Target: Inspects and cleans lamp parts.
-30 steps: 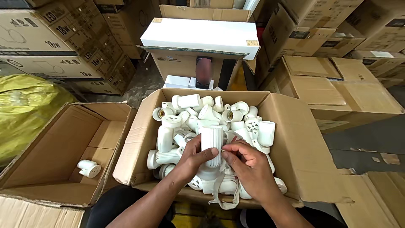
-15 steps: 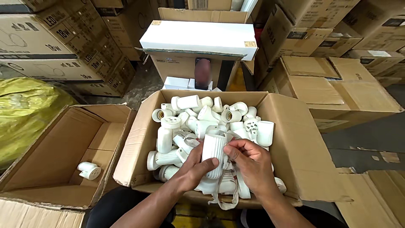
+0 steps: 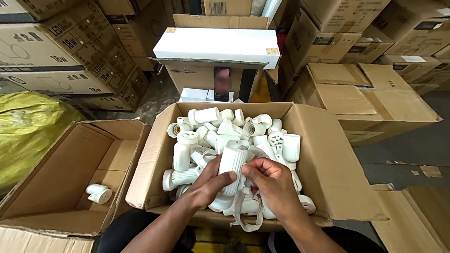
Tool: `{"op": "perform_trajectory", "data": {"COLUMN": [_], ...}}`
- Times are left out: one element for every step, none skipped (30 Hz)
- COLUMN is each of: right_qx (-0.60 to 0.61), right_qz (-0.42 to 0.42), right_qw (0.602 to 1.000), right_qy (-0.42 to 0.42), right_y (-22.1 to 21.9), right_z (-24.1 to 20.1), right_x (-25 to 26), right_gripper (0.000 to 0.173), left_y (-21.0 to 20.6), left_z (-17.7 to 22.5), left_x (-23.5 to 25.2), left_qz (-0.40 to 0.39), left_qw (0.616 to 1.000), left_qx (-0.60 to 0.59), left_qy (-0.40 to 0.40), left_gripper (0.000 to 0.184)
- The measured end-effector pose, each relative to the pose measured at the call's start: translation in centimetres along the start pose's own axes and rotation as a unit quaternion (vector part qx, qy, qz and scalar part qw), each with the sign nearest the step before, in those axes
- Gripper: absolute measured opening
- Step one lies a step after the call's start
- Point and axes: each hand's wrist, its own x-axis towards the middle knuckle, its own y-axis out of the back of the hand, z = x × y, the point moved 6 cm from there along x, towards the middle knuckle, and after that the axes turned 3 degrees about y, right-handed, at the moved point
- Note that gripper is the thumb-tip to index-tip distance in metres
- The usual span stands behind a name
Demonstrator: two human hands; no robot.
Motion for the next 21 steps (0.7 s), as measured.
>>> {"op": "perform_trajectory", "data": {"right_qx": [0.003,0.007,0.009,0.012,0.017,0.02,0.021,0.019,0.017,0.018,0.018,0.019,0.02,0.022,0.018,0.008,0.002,-0.002,-0.009,-0.022,-0.036], "right_qz": [-0.002,-0.001,0.006,0.017,0.026,0.029,0.028,0.021,0.011,0.005,0.004,0.006,0.01,0.01,0.003,-0.013,-0.037,-0.063,-0.091,-0.118,-0.137], "right_qw": [1.0,1.0,1.0,1.0,0.999,0.999,0.999,1.0,1.0,1.0,1.0,1.0,1.0,1.0,1.0,1.0,0.999,0.997,0.994,0.991,0.988], "right_qy": [0.001,0.002,0.006,0.011,0.014,0.012,0.007,0.002,0.0,-0.002,-0.001,0.0,-0.001,-0.004,-0.011,-0.021,-0.034,-0.045,-0.055,-0.061,-0.057], "right_y": [0.0,0.1,0.3,0.6,0.8,0.8,0.7,0.4,0.2,0.0,0.1,0.3,0.6,0.6,0.3,-0.3,-1.1,-1.9,-2.7,-3.3,-3.7], "right_z": [-0.1,-0.2,-0.4,-0.5,-0.6,-0.6,-0.5,-0.4,-0.3,-0.2,-0.3,-0.4,-0.5,-0.6,-0.6,-0.3,0.1,0.6,1.3,1.9,2.2], "right_x": [0.0,0.1,0.4,0.6,0.8,0.8,0.6,0.4,0.2,0.1,0.2,0.4,0.5,0.5,0.3,-0.1,-0.6,-1.2,-1.7,-2.1,-2.3], "right_gripper": [0.01,0.01,0.01,0.009,0.01,0.01,0.01,0.01,0.01,0.01,0.01,0.01,0.011,0.01,0.01,0.01,0.011,0.011,0.011,0.011,0.012], "left_y": [0.1,0.1,-0.1,-0.2,-0.4,-0.4,-0.3,0.0,0.1,0.2,0.1,-0.1,-0.3,-0.4,-0.2,0.2,0.8,1.6,2.3,2.8,3.3], "left_z": [0.1,0.2,0.2,0.2,0.1,0.1,0.1,0.2,0.4,0.4,0.4,0.4,0.3,0.2,0.2,0.1,0.2,0.4,0.6,0.9,0.9], "left_x": [0.0,0.0,0.0,0.0,0.0,0.0,0.0,0.1,0.2,0.2,0.2,0.1,0.1,0.1,0.1,0.2,0.3,0.4,0.5,0.7,0.9], "left_qz": [-0.007,-0.015,-0.022,-0.027,-0.032,-0.034,-0.033,-0.029,-0.025,-0.024,-0.028,-0.035,-0.039,-0.034,-0.019,0.013,0.054,0.092,0.131,0.161,0.17], "left_qw": [1.0,1.0,1.0,0.999,0.999,0.999,0.999,0.999,0.999,0.999,0.999,0.999,0.999,0.999,0.999,1.0,0.998,0.995,0.989,0.982,0.979], "left_qx": [0.002,0.005,0.008,0.014,0.02,0.024,0.026,0.03,0.031,0.028,0.021,0.013,0.01,0.007,0.001,-0.008,-0.024,-0.041,-0.062,-0.09,-0.108], "left_qy": [-0.008,-0.012,-0.014,-0.014,-0.015,-0.017,-0.019,-0.024,-0.031,-0.033,-0.032,-0.031,-0.031,-0.03,-0.026,-0.019,-0.012,-0.013,-0.019,-0.028,-0.038], "left_gripper": [0.055,0.056,0.056,0.057,0.057,0.057,0.056,0.056,0.056,0.057,0.057,0.057,0.058,0.058,0.06,0.06,0.058,0.056,0.054,0.052,0.055]}}
